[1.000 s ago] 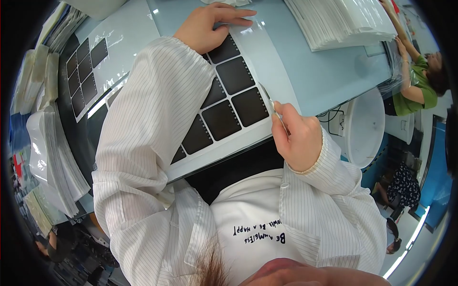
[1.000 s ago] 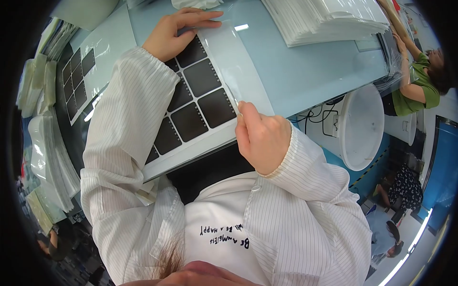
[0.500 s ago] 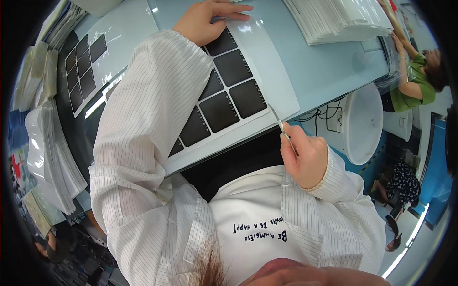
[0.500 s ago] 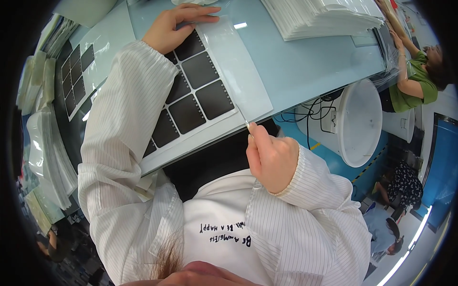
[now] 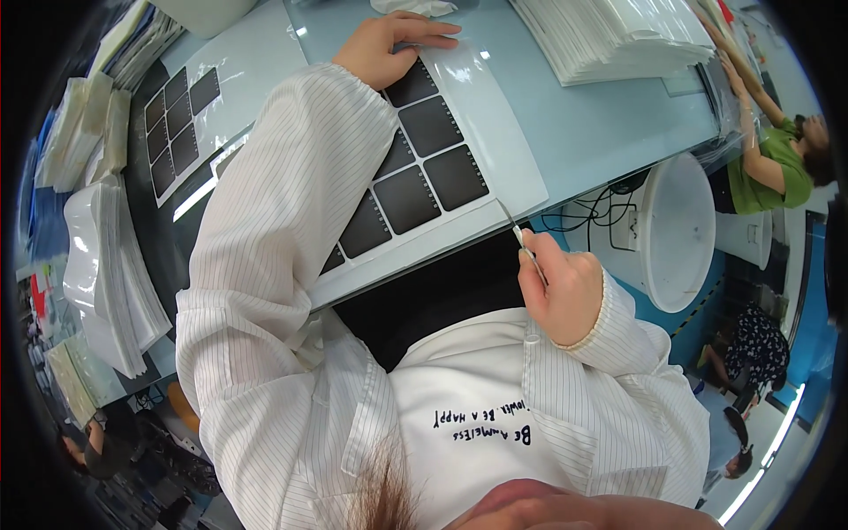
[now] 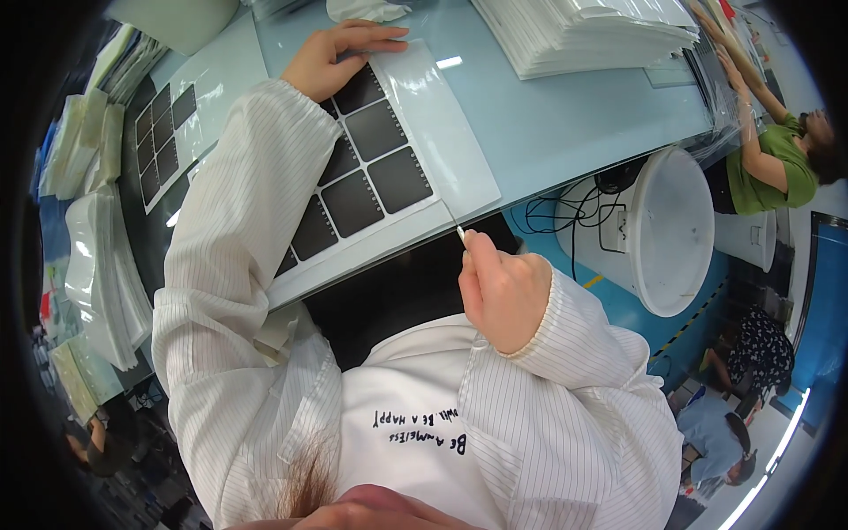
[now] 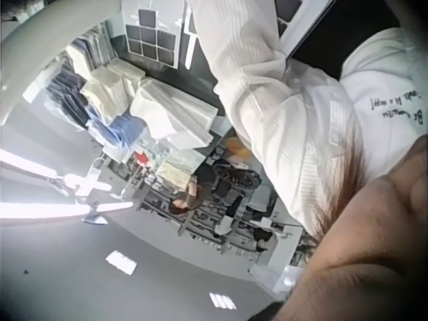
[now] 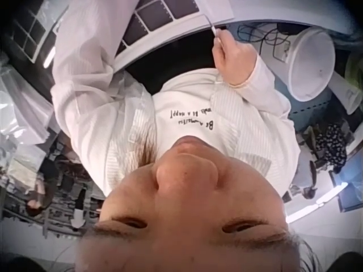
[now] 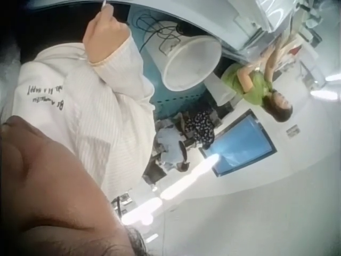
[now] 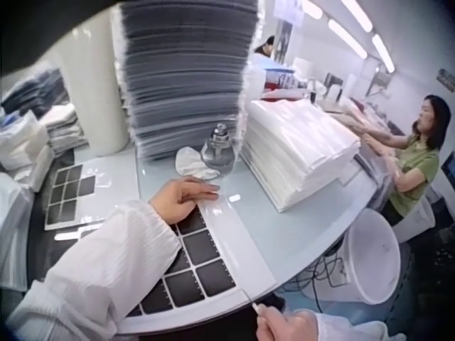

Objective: The worker is manually assembling solar panel components by layering solar cell grids and applying protective plastic sheets at a manufacturing station.

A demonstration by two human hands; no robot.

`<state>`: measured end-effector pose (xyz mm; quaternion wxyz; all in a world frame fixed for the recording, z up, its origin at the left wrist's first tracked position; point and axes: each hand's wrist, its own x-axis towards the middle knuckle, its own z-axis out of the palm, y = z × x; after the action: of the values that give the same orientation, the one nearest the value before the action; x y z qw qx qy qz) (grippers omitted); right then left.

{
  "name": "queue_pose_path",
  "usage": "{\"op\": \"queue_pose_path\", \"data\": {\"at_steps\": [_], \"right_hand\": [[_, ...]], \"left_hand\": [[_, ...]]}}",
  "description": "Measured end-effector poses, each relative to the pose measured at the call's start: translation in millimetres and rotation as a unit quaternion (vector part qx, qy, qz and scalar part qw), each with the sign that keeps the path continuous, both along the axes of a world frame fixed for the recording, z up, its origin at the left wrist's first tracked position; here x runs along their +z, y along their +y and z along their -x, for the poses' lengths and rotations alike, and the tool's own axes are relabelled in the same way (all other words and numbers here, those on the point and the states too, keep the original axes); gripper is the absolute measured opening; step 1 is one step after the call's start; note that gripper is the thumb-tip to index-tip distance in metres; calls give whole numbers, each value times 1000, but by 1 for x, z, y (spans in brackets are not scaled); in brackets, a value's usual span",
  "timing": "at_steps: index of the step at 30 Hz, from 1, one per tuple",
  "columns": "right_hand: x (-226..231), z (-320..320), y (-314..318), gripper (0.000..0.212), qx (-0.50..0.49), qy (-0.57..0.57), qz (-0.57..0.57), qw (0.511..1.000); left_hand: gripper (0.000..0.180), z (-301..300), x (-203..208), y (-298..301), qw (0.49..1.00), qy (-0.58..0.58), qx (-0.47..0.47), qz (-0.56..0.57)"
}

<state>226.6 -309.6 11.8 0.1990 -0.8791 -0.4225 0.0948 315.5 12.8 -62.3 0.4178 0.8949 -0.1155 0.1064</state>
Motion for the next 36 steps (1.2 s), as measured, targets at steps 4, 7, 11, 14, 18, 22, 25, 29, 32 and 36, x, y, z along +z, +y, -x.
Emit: {"op": "queue_pose_path", "data": {"at_steps": [4,7,11,14,18,22,25,29,32,36], "right_hand": [[-4,1,-3,17,-5,-3,-24,1000],[5,0,-5,20,-53,-31,-135,989],[15,-10,11,17,-31,-59,-200,977],[6,-19,29,15,4,-66,-212,975],[-5,-13,54,13,80,-57,-229,968],[-16,-7,78,11,145,-32,-211,966],[-20,4,98,14,228,-13,-195,954],[-24,11,121,15,289,-7,-217,932],[-19,3,119,21,264,-43,-241,933],[-26,-34,88,17,137,-124,-200,962]], "left_hand": [[60,-2,-8,2,1000,-14,25,-3],[57,-1,-3,8,1000,8,8,20],[49,9,28,7,996,-25,-20,84],[52,50,62,8,987,30,21,154],[30,164,72,4,970,-77,212,-90],[12,263,55,-39,937,-112,315,-99],[16,321,23,-67,911,-118,348,-187],[27,339,-11,-97,862,-133,429,-234],[31,330,-20,-109,838,-142,454,-269],[29,324,-33,-110,839,-149,437,-290]]}}
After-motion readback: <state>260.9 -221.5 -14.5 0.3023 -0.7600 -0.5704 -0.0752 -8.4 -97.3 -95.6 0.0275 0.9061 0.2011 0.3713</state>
